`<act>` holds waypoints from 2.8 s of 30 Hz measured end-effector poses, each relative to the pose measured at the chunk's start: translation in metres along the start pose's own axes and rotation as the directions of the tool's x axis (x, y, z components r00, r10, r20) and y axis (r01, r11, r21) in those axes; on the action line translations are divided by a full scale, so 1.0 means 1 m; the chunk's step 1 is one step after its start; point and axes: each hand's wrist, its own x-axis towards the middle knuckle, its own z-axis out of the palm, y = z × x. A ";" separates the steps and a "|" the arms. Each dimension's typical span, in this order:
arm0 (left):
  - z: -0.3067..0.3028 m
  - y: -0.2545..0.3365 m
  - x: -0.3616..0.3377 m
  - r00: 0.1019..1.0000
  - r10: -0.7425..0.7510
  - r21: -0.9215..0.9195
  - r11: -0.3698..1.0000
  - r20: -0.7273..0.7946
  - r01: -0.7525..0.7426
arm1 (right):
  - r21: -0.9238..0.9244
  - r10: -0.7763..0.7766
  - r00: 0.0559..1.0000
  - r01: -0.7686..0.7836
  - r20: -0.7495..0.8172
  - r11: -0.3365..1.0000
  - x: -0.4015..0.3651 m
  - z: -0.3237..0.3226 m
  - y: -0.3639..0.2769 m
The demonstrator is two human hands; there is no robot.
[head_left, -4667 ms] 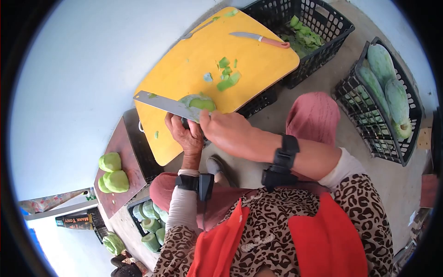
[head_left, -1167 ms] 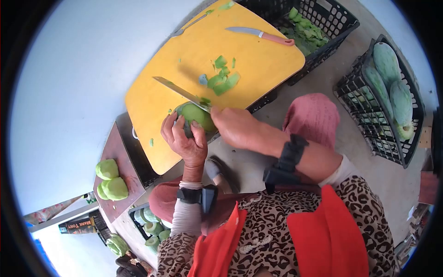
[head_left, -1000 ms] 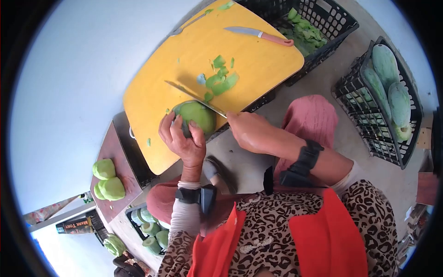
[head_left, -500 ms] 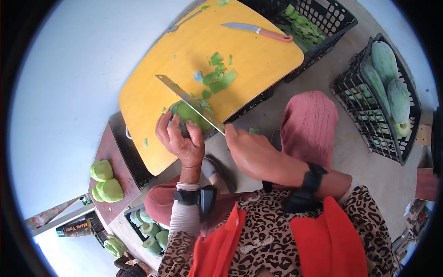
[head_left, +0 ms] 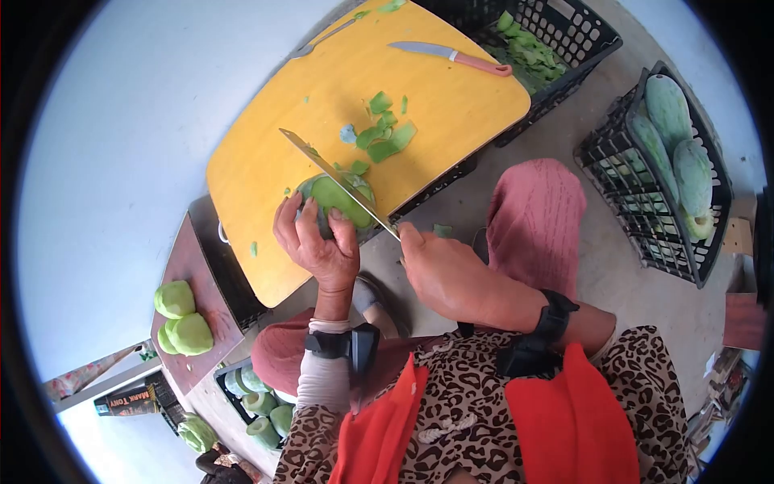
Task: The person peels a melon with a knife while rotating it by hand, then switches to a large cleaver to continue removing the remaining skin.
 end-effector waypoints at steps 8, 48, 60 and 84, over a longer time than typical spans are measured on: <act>0.000 -0.001 -0.001 1.000 0.029 0.015 0.999 0.001 -0.029 | -0.033 0.012 0.999 -0.010 0.039 0.999 0.026 0.007 0.020; -0.001 -0.001 0.000 1.000 0.024 0.029 0.999 0.002 -0.024 | 0.115 0.004 0.997 -0.013 0.075 0.993 0.002 -0.006 0.003; -0.003 0.002 0.005 0.999 0.039 0.075 0.996 0.025 -0.041 | -0.007 -0.087 0.996 0.087 -0.006 0.996 0.037 0.003 0.007; -0.009 -0.008 0.007 0.995 0.067 0.012 0.998 0.071 -0.068 | -0.149 0.022 0.999 -0.017 0.027 0.989 0.016 -0.018 0.036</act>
